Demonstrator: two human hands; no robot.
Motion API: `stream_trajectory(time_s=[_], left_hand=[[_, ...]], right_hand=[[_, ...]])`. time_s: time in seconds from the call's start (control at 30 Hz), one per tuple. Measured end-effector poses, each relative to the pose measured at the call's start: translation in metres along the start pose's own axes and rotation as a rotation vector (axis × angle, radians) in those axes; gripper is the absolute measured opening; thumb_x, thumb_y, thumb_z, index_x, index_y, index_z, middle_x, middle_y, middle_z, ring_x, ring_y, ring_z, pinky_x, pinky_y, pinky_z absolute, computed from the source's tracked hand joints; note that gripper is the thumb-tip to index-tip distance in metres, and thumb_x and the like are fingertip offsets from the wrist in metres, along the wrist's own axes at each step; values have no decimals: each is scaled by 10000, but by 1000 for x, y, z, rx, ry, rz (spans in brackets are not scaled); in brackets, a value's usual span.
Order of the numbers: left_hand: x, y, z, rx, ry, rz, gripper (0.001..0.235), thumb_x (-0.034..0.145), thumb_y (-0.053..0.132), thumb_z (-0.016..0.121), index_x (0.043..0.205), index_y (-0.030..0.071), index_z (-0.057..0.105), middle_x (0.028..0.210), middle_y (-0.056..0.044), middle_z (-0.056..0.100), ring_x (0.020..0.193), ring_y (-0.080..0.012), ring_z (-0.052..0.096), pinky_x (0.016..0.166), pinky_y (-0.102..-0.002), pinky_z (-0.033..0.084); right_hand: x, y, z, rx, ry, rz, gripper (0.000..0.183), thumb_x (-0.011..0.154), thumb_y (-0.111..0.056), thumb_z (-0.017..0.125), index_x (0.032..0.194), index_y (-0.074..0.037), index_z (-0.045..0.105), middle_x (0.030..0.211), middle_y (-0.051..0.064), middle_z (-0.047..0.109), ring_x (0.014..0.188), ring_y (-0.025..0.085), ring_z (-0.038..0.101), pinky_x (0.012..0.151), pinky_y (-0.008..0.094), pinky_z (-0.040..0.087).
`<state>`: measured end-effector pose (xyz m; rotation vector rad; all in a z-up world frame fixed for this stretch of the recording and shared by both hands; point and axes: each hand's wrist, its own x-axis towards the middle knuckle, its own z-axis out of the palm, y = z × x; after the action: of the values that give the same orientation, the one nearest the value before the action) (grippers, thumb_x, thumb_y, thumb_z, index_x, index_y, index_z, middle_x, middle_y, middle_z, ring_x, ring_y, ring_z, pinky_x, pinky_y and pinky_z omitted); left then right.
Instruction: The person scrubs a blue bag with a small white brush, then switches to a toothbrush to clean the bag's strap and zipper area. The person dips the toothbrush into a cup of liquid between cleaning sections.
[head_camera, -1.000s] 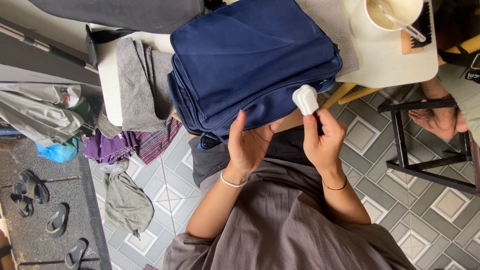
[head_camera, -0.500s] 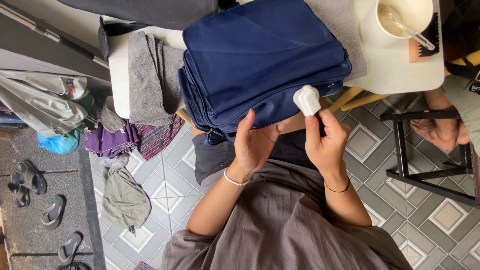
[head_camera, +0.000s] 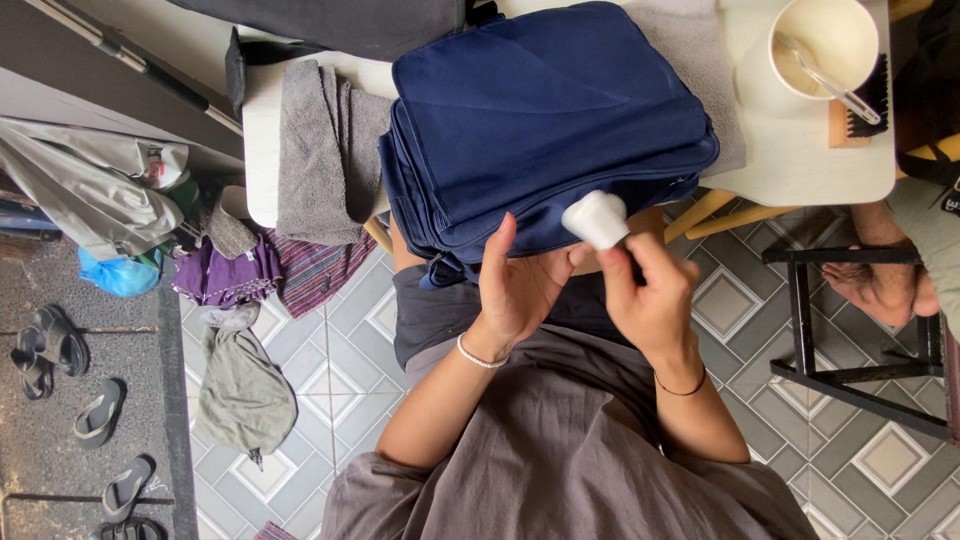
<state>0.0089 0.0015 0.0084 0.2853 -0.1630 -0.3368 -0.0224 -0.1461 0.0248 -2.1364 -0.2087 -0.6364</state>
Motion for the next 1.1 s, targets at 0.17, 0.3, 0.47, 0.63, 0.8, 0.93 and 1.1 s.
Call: stream_trajectory(time_s=[0.17, 0.3, 0.47, 0.63, 0.8, 0.93, 1.1], left_hand=[[-2, 7, 8, 1, 51, -32, 618, 1126, 462, 362, 1396, -36, 609, 1354, -217, 665, 1291, -327, 622, 1205, -444, 409], [-5, 17, 1, 213, 79, -8, 564, 1120, 402, 371, 1429, -25, 573, 1407, -208, 631, 1324, -332, 589, 1214, -462, 371], [-24, 29, 2, 146, 276, -44, 628, 1056, 461, 443, 1468, -8, 506, 1456, -194, 578, 1321, -327, 568, 1197, -460, 369], [-44, 42, -5, 274, 433, -169, 707, 1040, 577, 429, 1494, 38, 482, 1428, -163, 609, 1289, -295, 607, 1138, -432, 434], [-63, 76, 32, 1126, 180, -536, 337, 1035, 255, 600, 884, 13, 780, 756, -190, 779, 570, -269, 760, 526, -277, 548], [-53, 97, 33, 1378, 391, 43, 64, 917, 153, 769, 908, 100, 735, 570, -39, 670, 489, -147, 641, 509, -228, 499], [-24, 111, 35, 1828, 446, 164, 530, 1066, 298, 590, 1300, -172, 519, 1042, -302, 670, 966, -430, 692, 728, -455, 576]], right_hand=[[-1, 10, -11, -6, 7, 14, 317, 1025, -144, 718, 749, -27, 618, 497, 90, 493, 431, 221, 471, 435, 304, 367], [10, 13, -19, 7, 25, 12, 330, 1083, -102, 682, 779, 3, 607, 504, 67, 440, 444, 123, 393, 456, 274, 340], [26, 10, -13, -60, -14, 14, 352, 1094, -120, 689, 777, -4, 591, 509, 115, 451, 423, 218, 445, 465, 304, 366], [24, 10, -19, -103, -94, 81, 382, 1113, -156, 690, 786, 2, 571, 506, 126, 440, 436, 250, 459, 480, 326, 366], [28, 10, -20, -142, -117, 92, 394, 1123, -148, 684, 778, -1, 563, 480, 104, 410, 424, 220, 433, 479, 289, 361], [24, 8, -21, -136, -125, 86, 369, 1123, -130, 696, 788, -8, 601, 494, 90, 450, 443, 231, 480, 489, 291, 376], [19, 10, -19, -125, -79, 51, 336, 1102, -128, 706, 788, -35, 631, 501, 60, 476, 442, 214, 505, 497, 257, 388]])
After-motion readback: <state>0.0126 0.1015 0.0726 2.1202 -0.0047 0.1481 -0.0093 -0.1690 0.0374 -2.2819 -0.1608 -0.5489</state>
